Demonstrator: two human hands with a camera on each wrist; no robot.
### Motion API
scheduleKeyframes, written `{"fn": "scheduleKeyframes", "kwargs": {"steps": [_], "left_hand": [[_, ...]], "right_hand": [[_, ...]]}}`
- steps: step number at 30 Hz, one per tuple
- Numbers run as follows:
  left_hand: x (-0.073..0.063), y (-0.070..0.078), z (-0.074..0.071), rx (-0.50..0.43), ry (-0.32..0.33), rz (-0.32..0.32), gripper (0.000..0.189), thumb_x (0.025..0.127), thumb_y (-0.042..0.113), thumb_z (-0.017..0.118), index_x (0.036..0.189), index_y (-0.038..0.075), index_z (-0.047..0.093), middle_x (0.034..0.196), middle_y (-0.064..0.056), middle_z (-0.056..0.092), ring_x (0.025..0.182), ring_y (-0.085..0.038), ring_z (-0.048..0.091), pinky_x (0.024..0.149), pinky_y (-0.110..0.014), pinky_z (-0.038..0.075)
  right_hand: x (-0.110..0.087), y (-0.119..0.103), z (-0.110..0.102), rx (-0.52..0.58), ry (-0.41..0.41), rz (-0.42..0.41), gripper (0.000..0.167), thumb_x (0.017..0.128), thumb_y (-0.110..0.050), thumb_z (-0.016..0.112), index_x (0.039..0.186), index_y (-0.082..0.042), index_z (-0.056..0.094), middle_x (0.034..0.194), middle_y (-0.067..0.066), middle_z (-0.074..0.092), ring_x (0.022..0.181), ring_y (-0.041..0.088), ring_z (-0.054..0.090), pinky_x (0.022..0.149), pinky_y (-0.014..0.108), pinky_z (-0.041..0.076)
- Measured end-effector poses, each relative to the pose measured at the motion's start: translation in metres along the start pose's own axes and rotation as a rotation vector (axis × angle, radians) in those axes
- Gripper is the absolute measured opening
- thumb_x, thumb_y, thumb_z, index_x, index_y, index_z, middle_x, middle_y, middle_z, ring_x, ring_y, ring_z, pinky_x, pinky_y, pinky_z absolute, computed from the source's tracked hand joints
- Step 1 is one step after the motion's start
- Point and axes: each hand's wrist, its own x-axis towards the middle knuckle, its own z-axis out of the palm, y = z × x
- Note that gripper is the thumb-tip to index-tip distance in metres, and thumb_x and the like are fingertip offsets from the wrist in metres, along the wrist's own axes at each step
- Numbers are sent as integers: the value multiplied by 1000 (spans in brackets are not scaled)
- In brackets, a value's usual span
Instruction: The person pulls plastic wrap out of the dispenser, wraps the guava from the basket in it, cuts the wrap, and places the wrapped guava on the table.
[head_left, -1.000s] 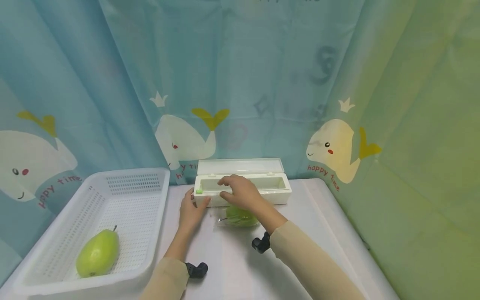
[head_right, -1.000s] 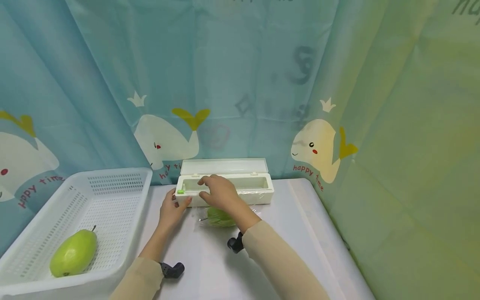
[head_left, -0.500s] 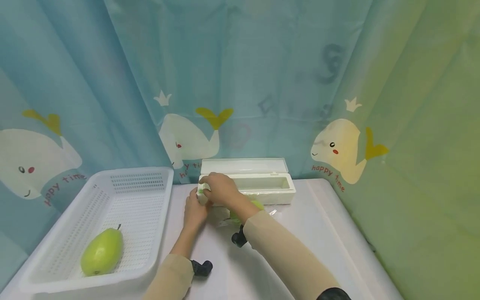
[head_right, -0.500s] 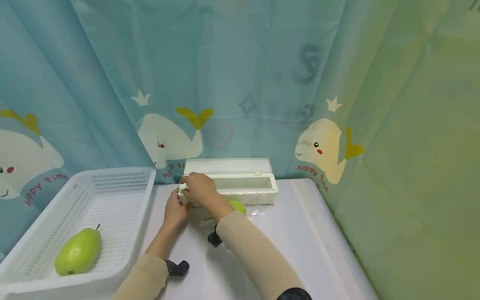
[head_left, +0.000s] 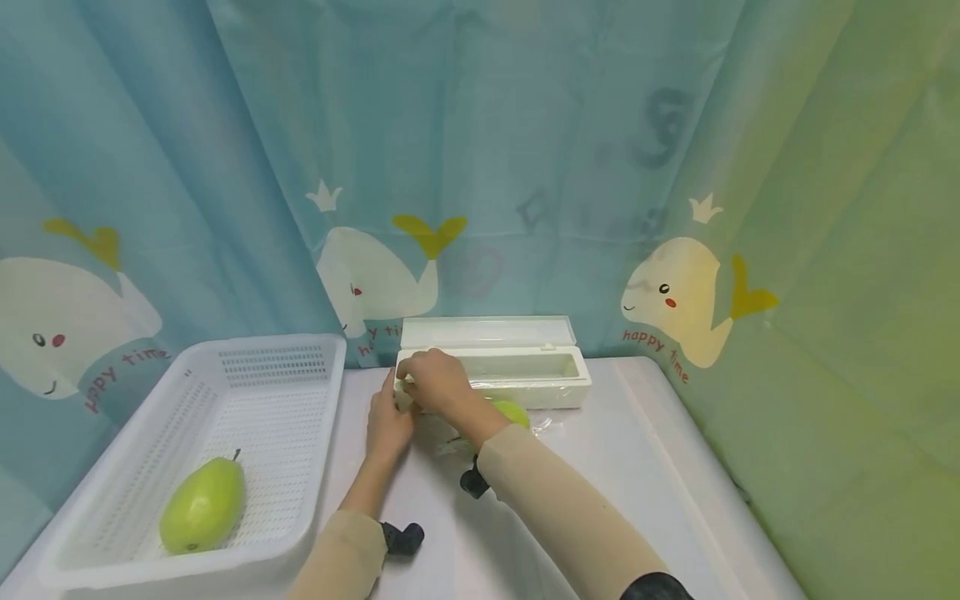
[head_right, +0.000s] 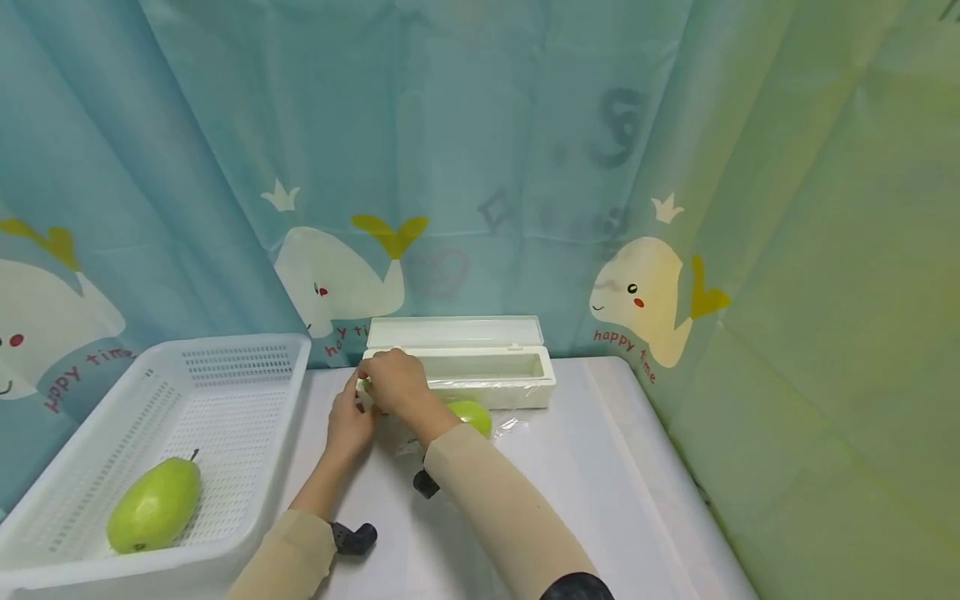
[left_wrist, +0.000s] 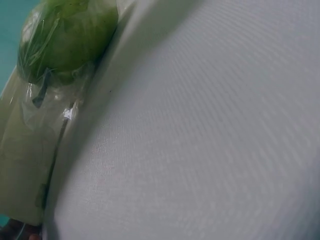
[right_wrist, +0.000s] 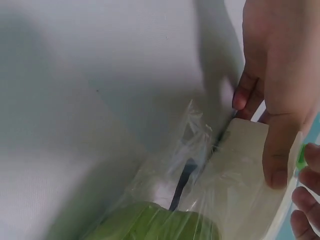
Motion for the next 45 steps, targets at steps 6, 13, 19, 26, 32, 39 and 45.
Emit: {"fn": "scheduleKeyframes", "kwargs": {"steps": [6, 13, 19, 26, 32, 39, 45], "left_hand": [[1, 2, 1, -12, 7, 28, 69, 92, 19, 70, 153, 14, 38, 127, -28, 57, 116, -45, 53, 95, -62, 43], [2, 3, 3, -22, 30, 18, 63, 92, 28, 72, 147, 16, 44, 124, -24, 61, 116, -42, 54, 96, -59, 44], [2, 2, 2, -21, 22, 15, 69, 90, 38, 74, 148, 16, 43, 126, -23, 60, 118, -41, 53, 97, -58, 43], [1, 1, 3, -19, 11, -2, 76, 89, 42, 72, 152, 15, 38, 127, -23, 59, 116, -39, 52, 98, -57, 43], [3, 0, 4, -40, -2, -1, 73, 91, 36, 72, 152, 13, 38, 130, -23, 57, 119, -39, 50, 103, -58, 40], [4, -1, 2, -37, 20, 8, 71, 90, 33, 73, 150, 11, 40, 131, -24, 58, 119, -41, 51, 104, -58, 39], [2, 1, 3, -54, 11, 2, 73, 91, 32, 72, 150, 8, 39, 133, -26, 56, 120, -43, 49, 104, -60, 38]], "right_hand": [[2, 1, 4, -39, 9, 21, 9, 95, -21, 69, 97, -24, 78, 94, -8, 75, 86, 14, 67, 69, 30, 55], [-3, 8, 2, -84, 26, 13, 12, 81, -16, 79, 81, -21, 68, 78, -7, 69, 72, 14, 55, 62, 30, 47], [-9, 16, 1, -141, 66, -31, 8, 86, -26, 75, 82, -22, 70, 79, -8, 70, 69, 14, 52, 60, 29, 45], [-13, 21, 6, -164, 65, -39, 8, 94, -28, 68, 97, -24, 75, 95, -8, 74, 79, 14, 58, 69, 28, 50], [-13, 22, 8, -181, 94, -66, 8, 95, -26, 66, 96, -22, 73, 96, -6, 75, 79, 15, 58, 68, 29, 50], [-13, 20, 9, -241, 91, -112, 20, 86, -26, 75, 106, -28, 74, 103, -8, 74, 85, 15, 58, 69, 29, 50], [-16, 23, 7, -318, 49, -134, 17, 88, -29, 73, 105, -29, 75, 104, -9, 72, 89, 14, 56, 71, 29, 48]]}}
